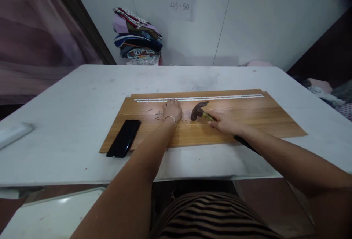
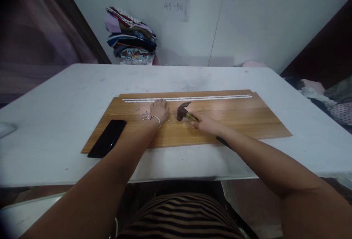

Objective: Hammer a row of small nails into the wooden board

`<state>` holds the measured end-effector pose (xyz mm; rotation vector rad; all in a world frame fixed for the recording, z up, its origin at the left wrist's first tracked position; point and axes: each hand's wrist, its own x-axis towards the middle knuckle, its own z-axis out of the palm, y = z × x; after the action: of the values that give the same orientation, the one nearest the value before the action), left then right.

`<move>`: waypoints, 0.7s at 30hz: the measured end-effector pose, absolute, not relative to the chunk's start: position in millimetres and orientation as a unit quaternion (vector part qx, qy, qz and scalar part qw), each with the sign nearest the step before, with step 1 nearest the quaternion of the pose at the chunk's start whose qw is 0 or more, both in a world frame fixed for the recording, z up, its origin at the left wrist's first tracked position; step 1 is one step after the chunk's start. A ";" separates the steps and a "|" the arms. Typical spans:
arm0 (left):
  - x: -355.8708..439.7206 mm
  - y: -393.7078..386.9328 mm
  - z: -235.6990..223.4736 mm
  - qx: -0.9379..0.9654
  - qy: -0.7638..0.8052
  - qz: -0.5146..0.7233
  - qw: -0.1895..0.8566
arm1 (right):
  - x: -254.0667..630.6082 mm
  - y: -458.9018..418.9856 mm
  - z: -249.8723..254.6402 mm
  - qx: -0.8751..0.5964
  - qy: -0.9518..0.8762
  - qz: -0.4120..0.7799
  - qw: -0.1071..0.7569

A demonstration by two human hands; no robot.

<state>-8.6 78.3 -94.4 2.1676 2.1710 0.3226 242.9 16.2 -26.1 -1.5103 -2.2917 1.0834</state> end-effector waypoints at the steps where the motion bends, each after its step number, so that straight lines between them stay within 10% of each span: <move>1: -8.8 78.4 -94.6 0.702 0.704 0.104 0.028 | 242.9 16.1 -26.0 -0.508 -0.774 0.366 0.096; 21: -6.4 74.7 -89.7 0.697 0.709 0.106 0.034 | 241.5 12.1 -23.7 -0.518 -0.761 0.375 0.113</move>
<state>-6.4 74.7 -89.7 2.1424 2.1791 0.3263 241.5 12.1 -23.7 -1.5195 -2.2326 1.0990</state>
